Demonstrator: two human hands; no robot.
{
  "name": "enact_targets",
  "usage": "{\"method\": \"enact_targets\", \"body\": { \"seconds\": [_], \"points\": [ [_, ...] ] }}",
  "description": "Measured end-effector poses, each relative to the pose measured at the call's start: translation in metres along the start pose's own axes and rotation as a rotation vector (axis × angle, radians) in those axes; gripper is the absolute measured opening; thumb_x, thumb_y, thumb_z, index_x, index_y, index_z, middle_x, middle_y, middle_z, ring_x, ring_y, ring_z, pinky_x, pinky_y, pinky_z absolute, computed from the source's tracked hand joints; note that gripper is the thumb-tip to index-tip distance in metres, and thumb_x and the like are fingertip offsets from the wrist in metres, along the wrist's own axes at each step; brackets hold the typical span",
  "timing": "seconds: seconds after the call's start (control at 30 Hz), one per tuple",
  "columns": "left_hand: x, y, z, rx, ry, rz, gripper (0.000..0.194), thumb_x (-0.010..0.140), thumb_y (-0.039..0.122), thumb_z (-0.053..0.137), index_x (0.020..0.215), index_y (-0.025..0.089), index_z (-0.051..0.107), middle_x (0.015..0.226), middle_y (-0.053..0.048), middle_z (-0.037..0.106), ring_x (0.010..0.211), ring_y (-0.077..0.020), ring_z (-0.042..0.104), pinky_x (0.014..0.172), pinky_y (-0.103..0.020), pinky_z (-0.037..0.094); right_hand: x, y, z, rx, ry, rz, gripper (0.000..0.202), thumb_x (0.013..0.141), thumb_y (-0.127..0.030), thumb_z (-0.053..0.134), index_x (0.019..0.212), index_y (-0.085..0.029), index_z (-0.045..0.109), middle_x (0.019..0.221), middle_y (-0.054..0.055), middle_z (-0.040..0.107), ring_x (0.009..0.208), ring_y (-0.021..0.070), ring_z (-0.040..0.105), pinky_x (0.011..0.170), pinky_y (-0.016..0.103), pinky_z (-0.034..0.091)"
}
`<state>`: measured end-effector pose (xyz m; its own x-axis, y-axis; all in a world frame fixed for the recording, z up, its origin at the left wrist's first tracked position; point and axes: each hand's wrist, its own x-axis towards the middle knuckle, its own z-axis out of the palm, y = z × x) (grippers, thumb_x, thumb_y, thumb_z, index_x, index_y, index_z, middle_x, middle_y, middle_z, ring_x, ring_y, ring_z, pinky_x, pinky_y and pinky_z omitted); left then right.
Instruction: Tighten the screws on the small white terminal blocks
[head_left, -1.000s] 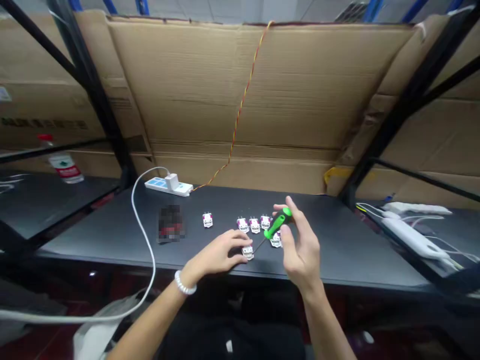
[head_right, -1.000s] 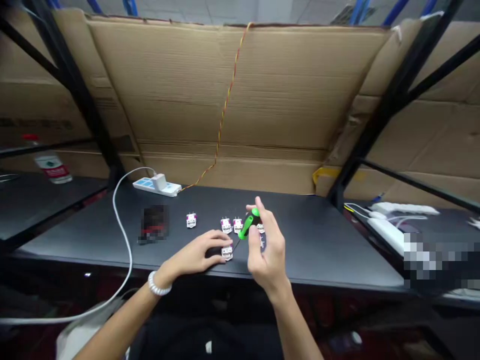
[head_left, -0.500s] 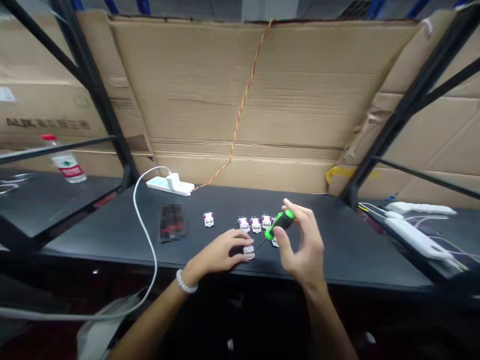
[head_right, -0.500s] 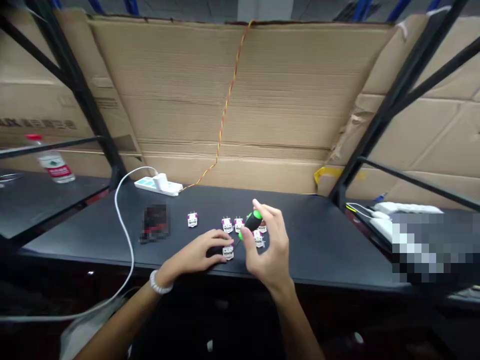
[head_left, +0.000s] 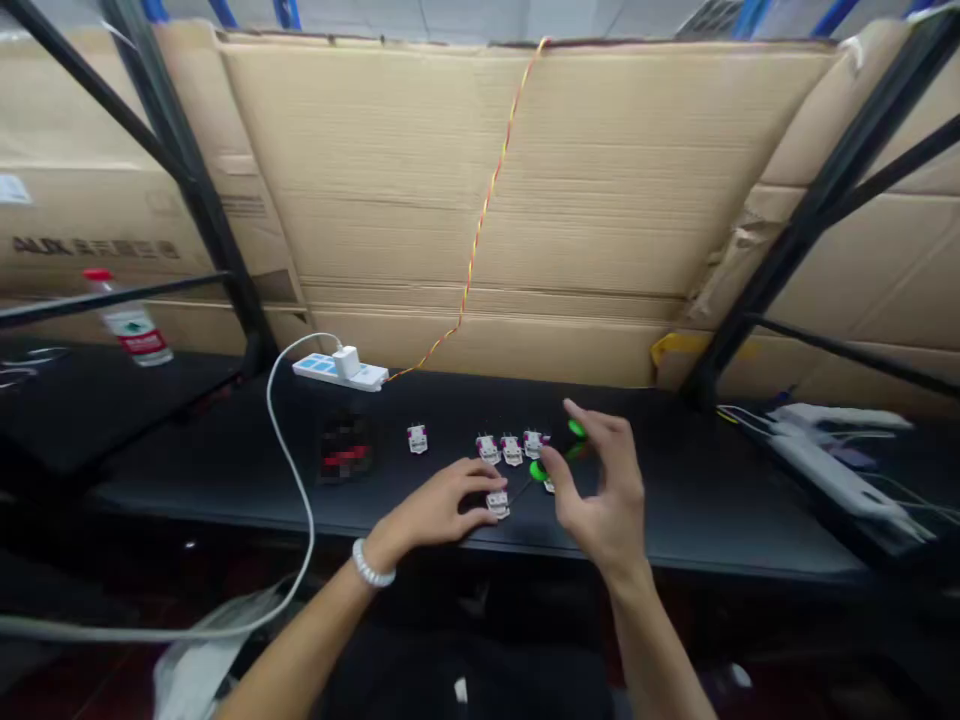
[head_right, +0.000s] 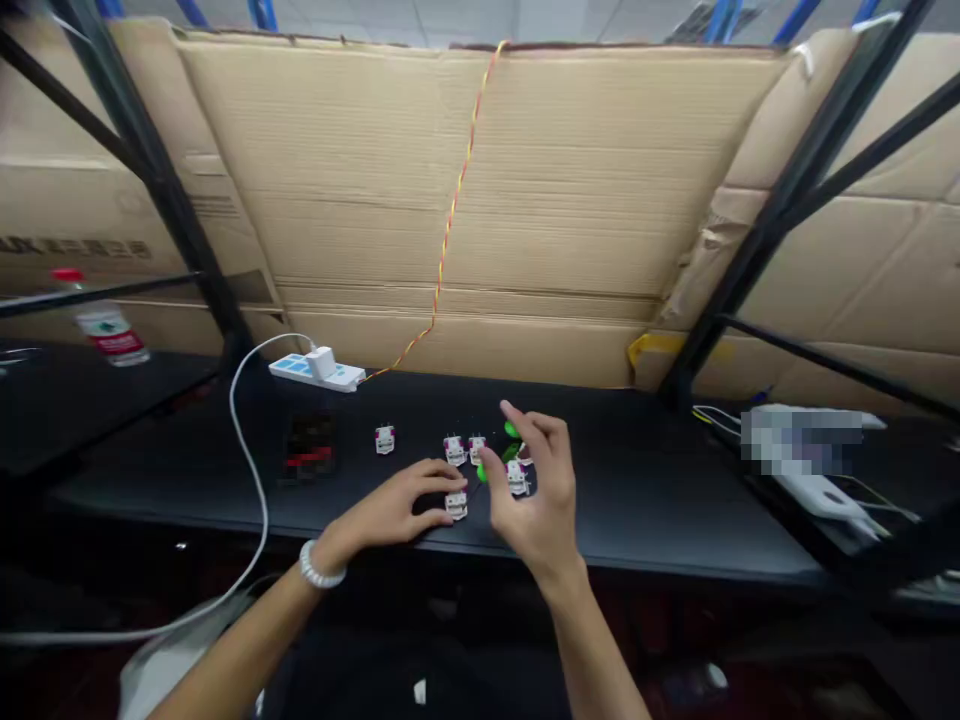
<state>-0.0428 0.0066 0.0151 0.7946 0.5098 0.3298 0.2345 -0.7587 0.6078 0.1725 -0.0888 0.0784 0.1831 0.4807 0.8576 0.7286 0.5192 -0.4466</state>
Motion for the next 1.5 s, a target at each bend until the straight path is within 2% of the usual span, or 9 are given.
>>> {"method": "enact_targets", "body": {
  "seconds": [0.13, 0.2, 0.3, 0.37, 0.5, 0.7, 0.87, 1.03, 1.5],
  "points": [
    [0.0001, 0.0003, -0.0001, -0.005, 0.002, 0.009, 0.041, 0.097, 0.033, 0.079, 0.137, 0.025, 0.074, 0.138, -0.010, 0.071, 0.131, -0.0278, 0.065, 0.119, -0.044, 0.049, -0.0006, 0.0012, 0.0007, 0.108, -0.088, 0.028, 0.059, 0.106, -0.022, 0.052, 0.164, -0.029, 0.044, 0.136, 0.014, 0.066, 0.119, 0.0278, 0.068, 0.102, 0.050, 0.059],
    [0.0001, 0.0001, -0.0002, -0.004, -0.001, 0.010, 0.040, 0.098, 0.033, 0.078, 0.137, 0.025, 0.074, 0.138, -0.011, 0.071, 0.130, -0.0280, 0.065, 0.119, -0.044, 0.049, -0.0003, 0.0006, 0.0001, 0.098, -0.084, 0.015, 0.059, 0.105, -0.023, 0.055, 0.163, -0.029, 0.045, 0.140, 0.014, 0.063, 0.123, 0.0289, 0.066, 0.102, 0.050, 0.059],
    [0.0003, -0.0003, -0.0002, 0.000, -0.003, 0.009, 0.040, 0.098, 0.034, 0.078, 0.137, 0.026, 0.073, 0.138, -0.010, 0.070, 0.131, -0.0283, 0.064, 0.119, -0.046, 0.049, 0.0001, -0.0005, -0.0006, 0.003, -0.030, 0.007, 0.058, 0.098, -0.027, 0.070, 0.154, -0.031, 0.057, 0.126, 0.011, 0.062, 0.100, 0.0232, 0.067, 0.087, 0.042, 0.062],
    [0.0004, -0.0004, -0.0002, -0.003, -0.001, 0.012, 0.040, 0.098, 0.035, 0.078, 0.137, 0.026, 0.074, 0.139, -0.010, 0.070, 0.131, -0.0285, 0.064, 0.119, -0.046, 0.049, 0.0001, -0.0007, -0.0011, 0.003, -0.043, 0.020, 0.059, 0.099, -0.025, 0.068, 0.156, -0.032, 0.055, 0.121, 0.009, 0.063, 0.091, 0.0204, 0.065, 0.084, 0.040, 0.062],
    [0.0003, 0.0000, -0.0005, -0.008, 0.001, 0.011, 0.039, 0.098, 0.034, 0.078, 0.137, 0.026, 0.074, 0.138, -0.011, 0.071, 0.130, -0.0279, 0.065, 0.119, -0.046, 0.049, -0.0003, -0.0007, -0.0018, 0.095, -0.127, 0.033, 0.063, 0.105, -0.021, 0.052, 0.166, -0.031, 0.040, 0.135, 0.011, 0.065, 0.113, 0.0254, 0.067, 0.098, 0.046, 0.059],
    [-0.0004, -0.0013, -0.0004, 0.001, -0.004, 0.007, 0.041, 0.098, 0.035, 0.078, 0.138, 0.026, 0.073, 0.140, -0.011, 0.070, 0.132, -0.0279, 0.064, 0.120, -0.045, 0.049, 0.0001, -0.0016, -0.0010, 0.013, -0.043, 0.022, 0.057, 0.098, -0.025, 0.068, 0.154, -0.027, 0.057, 0.116, 0.009, 0.065, 0.085, 0.0201, 0.063, 0.080, 0.038, 0.060],
    [-0.0007, -0.0036, 0.0008, -0.005, -0.004, 0.015, 0.040, 0.099, 0.034, 0.077, 0.138, 0.025, 0.073, 0.139, -0.011, 0.070, 0.131, -0.0274, 0.064, 0.120, -0.045, 0.049, 0.0004, -0.0011, -0.0031, 0.081, -0.120, 0.024, 0.060, 0.103, -0.022, 0.054, 0.163, -0.026, 0.045, 0.133, 0.012, 0.066, 0.111, 0.0259, 0.067, 0.095, 0.044, 0.059],
    [-0.0009, -0.0022, -0.0004, -0.009, -0.002, 0.004, 0.040, 0.098, 0.035, 0.077, 0.137, 0.026, 0.073, 0.140, -0.010, 0.069, 0.132, -0.0281, 0.063, 0.121, -0.046, 0.048, 0.0000, -0.0009, -0.0005, 0.037, -0.041, 0.051, 0.054, 0.098, -0.026, 0.069, 0.151, -0.026, 0.059, 0.118, 0.009, 0.067, 0.096, 0.0225, 0.067, 0.088, 0.040, 0.061],
    [-0.0010, 0.0026, -0.0030, 0.015, -0.037, 0.013, 0.039, 0.102, 0.033, 0.072, 0.141, 0.029, 0.071, 0.140, -0.010, 0.067, 0.132, -0.0274, 0.062, 0.119, -0.045, 0.049, -0.0044, 0.0041, 0.0032, 0.097, -0.047, 0.090, 0.061, 0.100, -0.023, 0.064, 0.159, -0.027, 0.051, 0.124, 0.011, 0.070, 0.110, 0.0253, 0.071, 0.100, 0.046, 0.061]
  ]
}}
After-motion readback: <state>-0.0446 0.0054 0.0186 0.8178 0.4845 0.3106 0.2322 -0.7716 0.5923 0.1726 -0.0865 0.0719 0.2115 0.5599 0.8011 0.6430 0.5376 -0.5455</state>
